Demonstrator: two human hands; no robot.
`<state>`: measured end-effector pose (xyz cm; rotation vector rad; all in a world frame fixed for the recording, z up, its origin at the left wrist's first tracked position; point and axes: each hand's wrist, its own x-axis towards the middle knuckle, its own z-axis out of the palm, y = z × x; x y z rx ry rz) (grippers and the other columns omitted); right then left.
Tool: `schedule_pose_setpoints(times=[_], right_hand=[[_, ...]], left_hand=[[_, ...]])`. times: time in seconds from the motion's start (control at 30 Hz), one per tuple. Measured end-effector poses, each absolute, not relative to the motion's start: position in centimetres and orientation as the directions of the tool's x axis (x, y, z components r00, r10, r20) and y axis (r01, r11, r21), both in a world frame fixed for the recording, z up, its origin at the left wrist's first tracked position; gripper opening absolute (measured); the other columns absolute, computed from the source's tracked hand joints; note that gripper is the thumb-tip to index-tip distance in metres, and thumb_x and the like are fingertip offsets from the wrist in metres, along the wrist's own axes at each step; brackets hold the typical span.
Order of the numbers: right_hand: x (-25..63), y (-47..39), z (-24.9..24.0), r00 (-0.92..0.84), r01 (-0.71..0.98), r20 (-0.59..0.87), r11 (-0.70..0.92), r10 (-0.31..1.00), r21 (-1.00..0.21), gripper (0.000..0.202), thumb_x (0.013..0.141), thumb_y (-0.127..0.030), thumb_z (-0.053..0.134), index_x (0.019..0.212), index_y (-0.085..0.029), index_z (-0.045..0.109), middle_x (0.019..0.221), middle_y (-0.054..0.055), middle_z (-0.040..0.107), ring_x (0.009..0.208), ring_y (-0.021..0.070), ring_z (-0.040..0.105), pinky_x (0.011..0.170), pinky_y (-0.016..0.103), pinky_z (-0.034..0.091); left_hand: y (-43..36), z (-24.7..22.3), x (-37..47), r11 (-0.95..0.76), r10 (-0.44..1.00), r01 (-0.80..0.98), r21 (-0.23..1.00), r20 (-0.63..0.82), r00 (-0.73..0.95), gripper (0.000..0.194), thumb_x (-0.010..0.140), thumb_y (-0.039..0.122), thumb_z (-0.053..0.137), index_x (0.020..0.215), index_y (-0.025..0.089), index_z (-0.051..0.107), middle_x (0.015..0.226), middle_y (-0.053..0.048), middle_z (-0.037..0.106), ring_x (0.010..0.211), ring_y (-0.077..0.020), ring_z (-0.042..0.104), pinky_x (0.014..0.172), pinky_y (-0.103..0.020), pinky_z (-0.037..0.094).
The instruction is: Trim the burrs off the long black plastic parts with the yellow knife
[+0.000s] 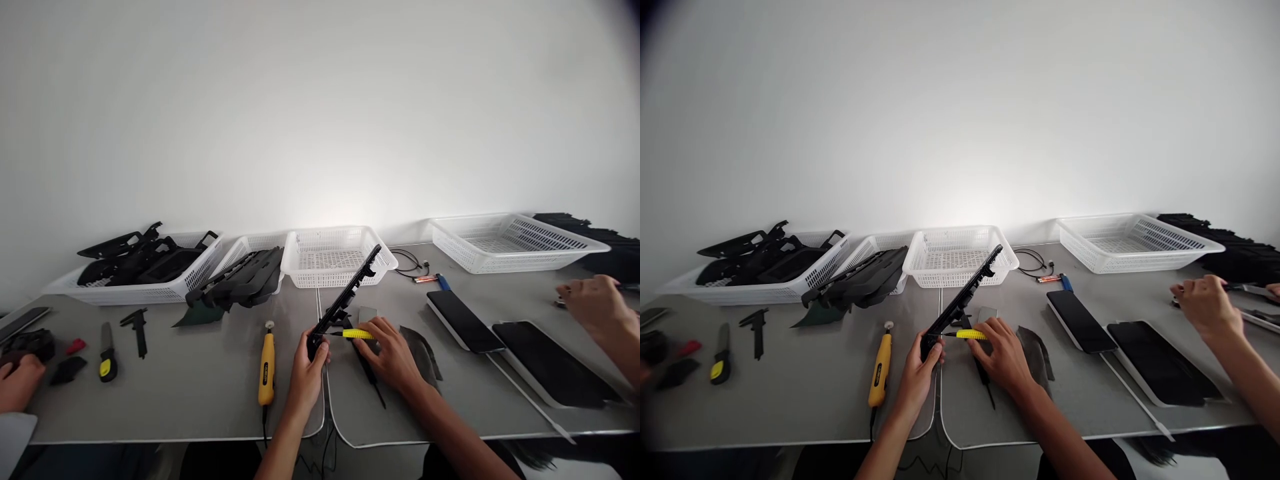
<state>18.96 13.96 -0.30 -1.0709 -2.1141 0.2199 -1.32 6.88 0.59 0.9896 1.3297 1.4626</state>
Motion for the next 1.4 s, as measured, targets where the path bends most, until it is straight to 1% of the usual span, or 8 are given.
schedule_pose_setpoints(times=[0.3,0.47,0.8,1.03,1.13,1.2,1.33,1.4], right_hand=[[19.0,14.0,-0.2,-0.323,0.642,0.545,0.602,0.774,-0.474,0.025,0.106,-0.044,0.053,0.106,-0.025,0.069,0.097,0.007,0.067,0.091,0.0242,0.063,0.082,0.037,0.052],[19.1,13.8,-0.1,-0.39,0.623,0.537,0.644,0.748,-0.444,0.022,0.104,-0.042,0.057,0.104,-0.025,0.07,0.098,0.007,0.068,0.091,0.0238,0.064,0.081,0.036,0.053],[18.8,13.9,-0.3,-0.408,0.597,0.513,0.646,0.755,-0.476,0.02,0.105,-0.041,0.057,0.104,-0.025,0.069,0.097,0.007,0.067,0.093,0.0241,0.064,0.081,0.035,0.054],[19.1,13.9,-0.5,-0.417,0.584,0.482,0.633,0.771,-0.508,0.031,0.108,-0.047,0.05,0.109,-0.024,0.07,0.098,0.007,0.068,0.091,0.0224,0.066,0.079,0.033,0.054],[19.1,13.9,-0.5,-0.409,0.582,0.482,0.628,0.775,-0.517,0.031,0.108,-0.047,0.05,0.109,-0.024,0.071,0.096,0.006,0.068,0.088,0.021,0.067,0.077,0.031,0.053],[19.0,13.9,-0.4,-0.404,0.587,0.482,0.625,0.777,-0.515,0.03,0.108,-0.046,0.051,0.108,-0.024,0.072,0.095,0.005,0.068,0.087,0.0205,0.067,0.077,0.03,0.053],[19.0,13.8,-0.3,-0.402,0.586,0.493,0.63,0.772,-0.509,0.029,0.107,-0.045,0.053,0.105,-0.023,0.072,0.092,0.005,0.067,0.085,0.0203,0.066,0.075,0.029,0.051],[19.0,13.8,-0.3,-0.406,0.579,0.498,0.637,0.766,-0.509,0.029,0.106,-0.045,0.054,0.103,-0.023,0.071,0.091,0.005,0.067,0.084,0.0205,0.065,0.074,0.029,0.05]], left_hand=[[6.9,0.9,-1.3,-0.024,0.954,-0.222,0.975,-0.044,-0.297,0.043,0.088,0.058,0.073,0.109,0.021,0.065,0.1,-0.006,0.069,0.081,-0.0182,0.066,0.075,-0.03,0.055],[6.7,1.4,-1.2,0.017,0.944,-0.231,0.973,-0.092,-0.318,0.047,0.086,0.058,0.075,0.113,0.022,0.065,0.102,-0.006,0.072,0.08,-0.0185,0.067,0.075,-0.031,0.056],[6.9,0.8,-1.3,-0.02,0.941,-0.258,0.966,-0.069,-0.33,0.047,0.084,0.059,0.077,0.109,0.022,0.065,0.099,-0.005,0.073,0.077,-0.0168,0.067,0.072,-0.03,0.054],[6.8,1.4,-1.3,-0.064,0.956,-0.317,0.946,-0.033,-0.291,0.049,0.092,0.063,0.067,0.119,0.023,0.063,0.109,-0.008,0.07,0.084,-0.0181,0.067,0.07,-0.029,0.053],[6.4,1.5,-1.1,-0.03,0.973,-0.291,0.956,-0.039,-0.229,0.054,0.094,0.067,0.062,0.127,0.024,0.063,0.124,-0.011,0.07,0.098,-0.0229,0.069,0.075,-0.031,0.055],[6.1,1.4,-1.0,0.002,0.982,-0.235,0.972,-0.046,-0.181,0.058,0.093,0.068,0.063,0.132,0.025,0.062,0.132,-0.011,0.07,0.112,-0.0269,0.068,0.085,-0.033,0.056],[5.9,1.1,-0.9,0.005,0.987,-0.144,0.99,-0.028,-0.159,0.063,0.091,0.065,0.068,0.142,0.028,0.059,0.146,-0.009,0.065,0.139,-0.0309,0.056,0.11,-0.037,0.048],[6.0,1.1,-1.0,-0.027,0.987,-0.135,0.991,0.005,-0.163,0.064,0.091,0.063,0.07,0.144,0.029,0.059,0.149,-0.009,0.063,0.143,-0.0308,0.054,0.114,-0.038,0.045]])
